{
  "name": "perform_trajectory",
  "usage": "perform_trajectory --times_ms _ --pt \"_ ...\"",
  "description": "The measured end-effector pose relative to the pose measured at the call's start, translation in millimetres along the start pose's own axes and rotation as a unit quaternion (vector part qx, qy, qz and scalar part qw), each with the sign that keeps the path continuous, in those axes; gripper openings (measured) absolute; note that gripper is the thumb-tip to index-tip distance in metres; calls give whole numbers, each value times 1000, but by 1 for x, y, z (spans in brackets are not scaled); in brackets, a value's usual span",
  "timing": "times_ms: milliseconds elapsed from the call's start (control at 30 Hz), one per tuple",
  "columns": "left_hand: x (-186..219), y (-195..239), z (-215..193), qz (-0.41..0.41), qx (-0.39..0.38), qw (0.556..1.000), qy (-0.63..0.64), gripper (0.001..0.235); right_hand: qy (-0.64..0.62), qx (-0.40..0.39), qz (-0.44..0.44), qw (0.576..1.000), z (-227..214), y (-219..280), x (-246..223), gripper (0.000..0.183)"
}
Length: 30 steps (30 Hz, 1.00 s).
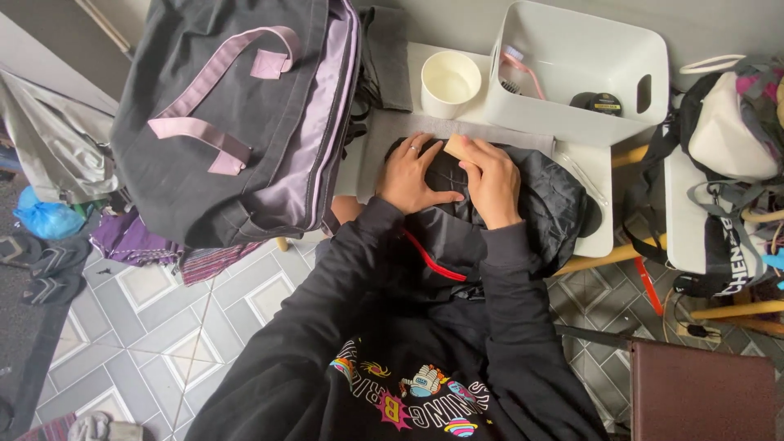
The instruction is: Applying a cleaning or dyeing agent to a black bag using a small sponge applicator.
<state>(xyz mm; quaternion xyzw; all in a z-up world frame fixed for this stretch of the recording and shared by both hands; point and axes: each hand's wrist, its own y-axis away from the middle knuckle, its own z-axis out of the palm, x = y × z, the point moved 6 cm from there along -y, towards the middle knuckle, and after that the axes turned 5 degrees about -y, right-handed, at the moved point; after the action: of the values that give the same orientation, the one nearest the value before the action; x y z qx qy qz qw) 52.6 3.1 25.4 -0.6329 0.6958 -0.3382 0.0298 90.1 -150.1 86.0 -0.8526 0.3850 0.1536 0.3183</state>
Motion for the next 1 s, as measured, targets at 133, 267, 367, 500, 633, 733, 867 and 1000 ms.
perform_trajectory --times_ms 133,267,367,500,633,733,867,1000 --pt "-2 -1 2 2 -11 1000 -1 110 -17 -17 6 1000 -3 13 -5 41" --pt "-2 -1 5 -1 -30 1000 5 112 -42 -41 33 998 -23 23 -28 41" --pt "-2 -2 2 -2 -43 999 0 115 -72 -67 59 993 -34 24 -33 38" --pt "0 -1 0 -2 -54 998 -7 116 -74 -76 57 993 -36 16 -30 34" --pt "2 -2 -2 0 -65 998 5 117 -83 -69 64 992 -22 4 0 36" --pt "2 -2 -1 -6 -56 998 8 118 -44 -45 38 997 -12 -6 16 37" --pt "-1 -1 0 -6 -48 999 3 116 -21 -3 28 999 -13 -7 8 34" --pt "-4 -2 3 3 -47 999 -1 115 -30 7 35 999 -32 4 -32 31"
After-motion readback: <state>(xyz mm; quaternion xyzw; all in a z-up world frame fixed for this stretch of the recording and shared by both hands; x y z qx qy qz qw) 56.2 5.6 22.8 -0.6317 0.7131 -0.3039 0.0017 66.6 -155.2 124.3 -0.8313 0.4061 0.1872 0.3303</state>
